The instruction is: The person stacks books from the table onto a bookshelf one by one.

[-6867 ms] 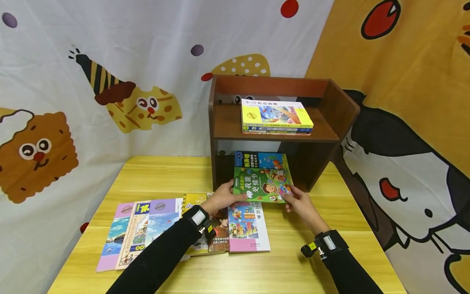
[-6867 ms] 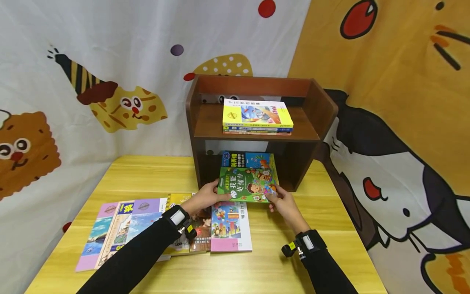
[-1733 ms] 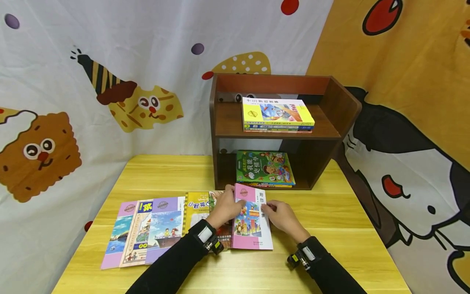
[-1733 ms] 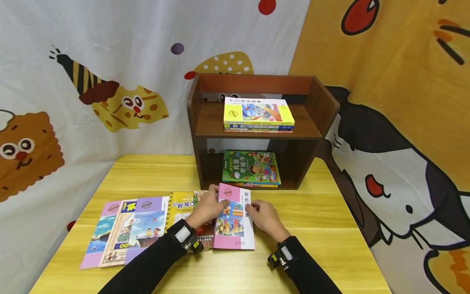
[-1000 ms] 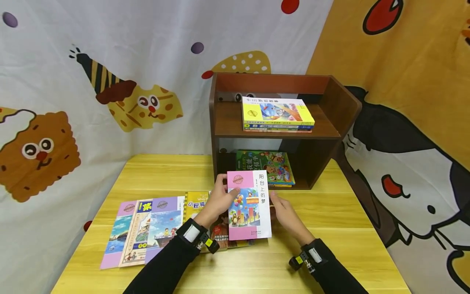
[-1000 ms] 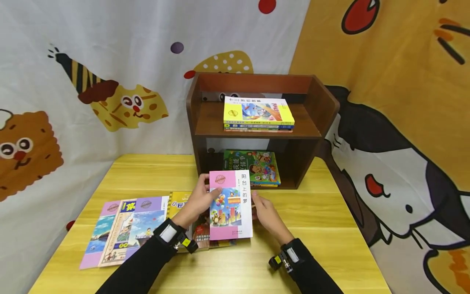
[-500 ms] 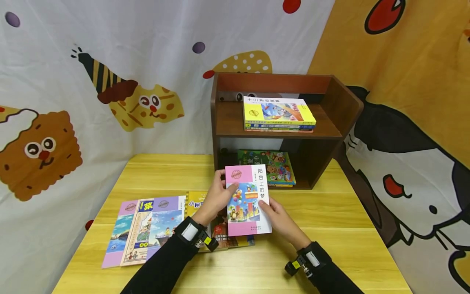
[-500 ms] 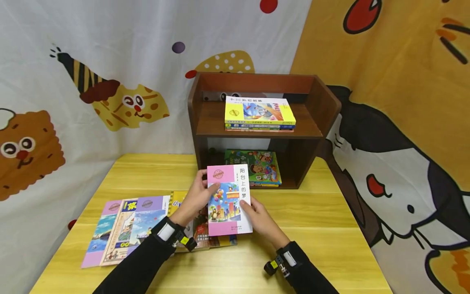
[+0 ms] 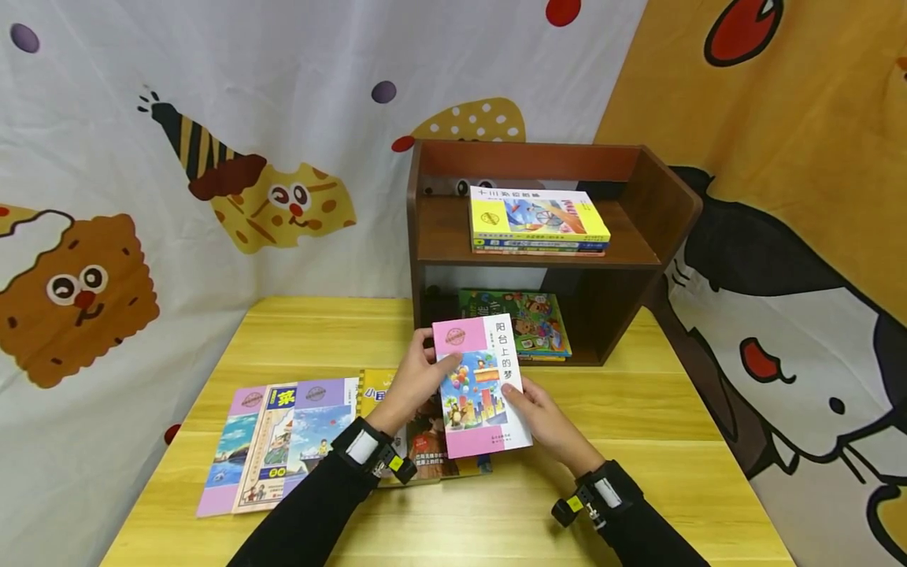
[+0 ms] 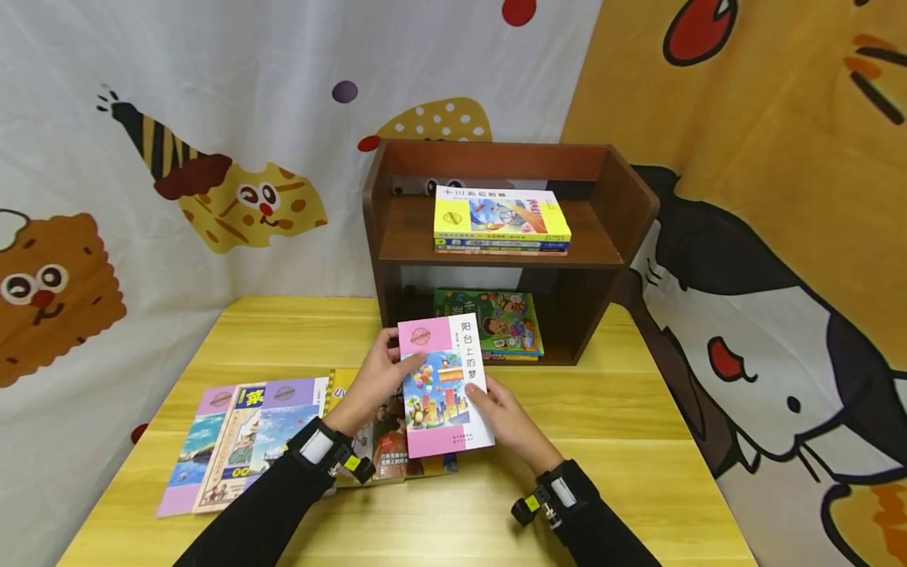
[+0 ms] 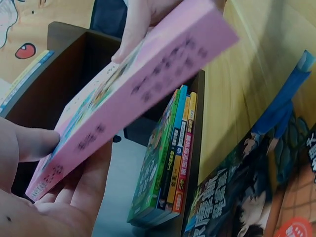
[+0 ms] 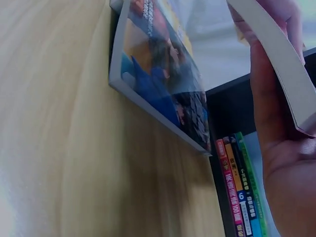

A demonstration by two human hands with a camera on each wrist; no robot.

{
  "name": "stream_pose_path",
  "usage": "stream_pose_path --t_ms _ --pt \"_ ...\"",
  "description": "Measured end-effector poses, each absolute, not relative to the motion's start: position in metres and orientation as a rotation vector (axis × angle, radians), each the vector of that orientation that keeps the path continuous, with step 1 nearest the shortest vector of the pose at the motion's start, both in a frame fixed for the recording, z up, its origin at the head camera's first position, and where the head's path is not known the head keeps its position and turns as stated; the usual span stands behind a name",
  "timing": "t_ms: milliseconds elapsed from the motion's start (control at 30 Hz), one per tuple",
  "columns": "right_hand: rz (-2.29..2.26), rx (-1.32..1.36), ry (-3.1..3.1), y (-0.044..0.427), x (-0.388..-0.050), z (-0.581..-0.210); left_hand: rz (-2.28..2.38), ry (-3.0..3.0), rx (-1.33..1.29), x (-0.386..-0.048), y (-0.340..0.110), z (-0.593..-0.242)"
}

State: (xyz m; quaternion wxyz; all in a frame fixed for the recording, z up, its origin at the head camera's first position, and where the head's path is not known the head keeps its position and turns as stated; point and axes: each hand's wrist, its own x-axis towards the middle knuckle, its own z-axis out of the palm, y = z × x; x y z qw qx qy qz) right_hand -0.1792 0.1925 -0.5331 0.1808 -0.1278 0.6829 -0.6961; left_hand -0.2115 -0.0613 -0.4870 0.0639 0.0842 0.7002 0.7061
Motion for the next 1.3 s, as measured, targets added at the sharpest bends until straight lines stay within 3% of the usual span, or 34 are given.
stream_pose_path --t_ms 267,667,1300 --pt "-1.854 -0.362 2.001 0.210 -0.190 -0.515 2.089 2.144 0.295 -0.214 -0.068 -0.484" --pt "-1.609 -0.510 1.965 0.230 -0.211 -0.485 2.021 2.120 0.659 -0.228 -0.085 -0.496" --pt "-1.567 -0.452 2.011 0.229 -0.217 -0.491 1.920 2.149 0.765 -0.219 -0.078 -0.503"
